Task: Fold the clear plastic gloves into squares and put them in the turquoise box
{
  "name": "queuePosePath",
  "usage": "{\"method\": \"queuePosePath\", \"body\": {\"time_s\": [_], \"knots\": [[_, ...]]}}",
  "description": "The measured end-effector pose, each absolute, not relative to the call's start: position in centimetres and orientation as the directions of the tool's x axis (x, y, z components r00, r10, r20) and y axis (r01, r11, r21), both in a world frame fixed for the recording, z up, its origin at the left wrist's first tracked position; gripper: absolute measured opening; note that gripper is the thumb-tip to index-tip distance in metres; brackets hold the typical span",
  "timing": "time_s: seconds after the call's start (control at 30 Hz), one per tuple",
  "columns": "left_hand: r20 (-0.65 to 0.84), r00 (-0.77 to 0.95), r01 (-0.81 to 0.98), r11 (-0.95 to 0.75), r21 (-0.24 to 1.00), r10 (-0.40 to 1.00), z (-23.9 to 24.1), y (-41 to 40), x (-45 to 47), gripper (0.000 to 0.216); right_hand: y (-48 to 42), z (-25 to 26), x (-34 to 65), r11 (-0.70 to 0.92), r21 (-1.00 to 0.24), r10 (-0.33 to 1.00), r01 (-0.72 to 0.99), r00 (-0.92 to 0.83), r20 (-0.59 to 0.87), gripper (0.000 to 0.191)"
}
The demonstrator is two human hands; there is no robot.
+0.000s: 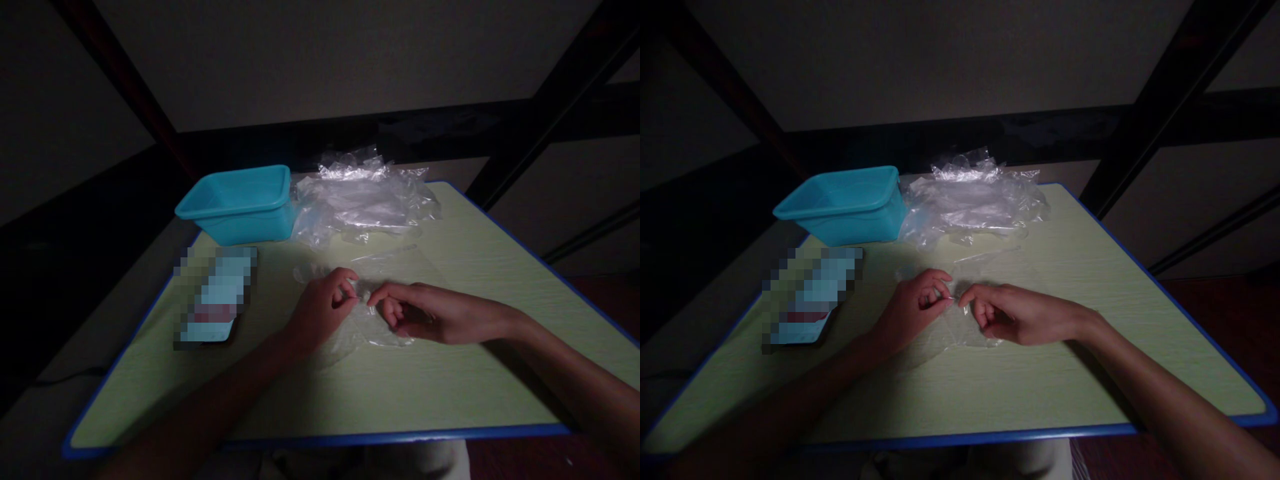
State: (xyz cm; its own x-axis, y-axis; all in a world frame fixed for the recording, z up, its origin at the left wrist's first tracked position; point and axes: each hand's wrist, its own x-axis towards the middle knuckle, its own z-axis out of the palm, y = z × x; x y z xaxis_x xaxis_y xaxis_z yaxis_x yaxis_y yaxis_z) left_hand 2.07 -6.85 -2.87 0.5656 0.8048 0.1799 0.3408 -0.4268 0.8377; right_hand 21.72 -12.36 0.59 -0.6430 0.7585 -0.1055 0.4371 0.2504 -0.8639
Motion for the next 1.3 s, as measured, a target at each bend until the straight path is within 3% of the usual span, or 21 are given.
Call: {"method": "queuePosePath", "body": {"time_s": [0.47,0.6,0.77,0.9,1.03,1.13,1.3], "knots": [[0.19,0.552,0.428,-0.472,0.771,0.812,-3.2,-6.5,2.1,0.029,-12.3,0.8,21.6,0.27,-0.822,0.749,0.502,-0.646,-0.148,0.026],[0.318,0.557,0.474,-0.607,0.638,0.768,-3.3,-6.7,1.8,0.028,-12.3,1.0,21.6,0.287,-0.821,0.743,0.493,-0.655,-0.133,0.023],[0.483,0.644,0.398,-0.799,0.45,0.593,-2.6,-8.2,1.6,0.015,-12.1,0.9,21.7,0.31,-0.821,0.785,0.479,-0.616,-0.063,0.007],[0.384,0.821,0.284,-0.885,0.37,0.424,-2.0,-9.9,1.4,0.02,-11.8,0.6,21.9,0.26,-0.858,0.851,0.443,-0.525,-0.013,0.011],[0.225,0.949,0.165,-0.958,0.235,0.219,-2.0,-10.6,1.0,0.06,-11.7,0.6,22.2,0.248,-0.87,0.906,0.427,-0.42,0.052,0.015],[0.146,0.973,0.147,-0.964,0.223,0.182,-2.2,-10.6,0.6,0.073,-11.6,0.8,22.4,0.279,-0.852,0.92,0.443,-0.377,0.105,0.015],[0.104,0.975,0.158,-0.945,0.288,0.194,-2.3,-10.5,0.5,0.076,-11.6,0.8,22.5,0.286,-0.846,0.913,0.45,-0.395,0.098,0.015]]}}
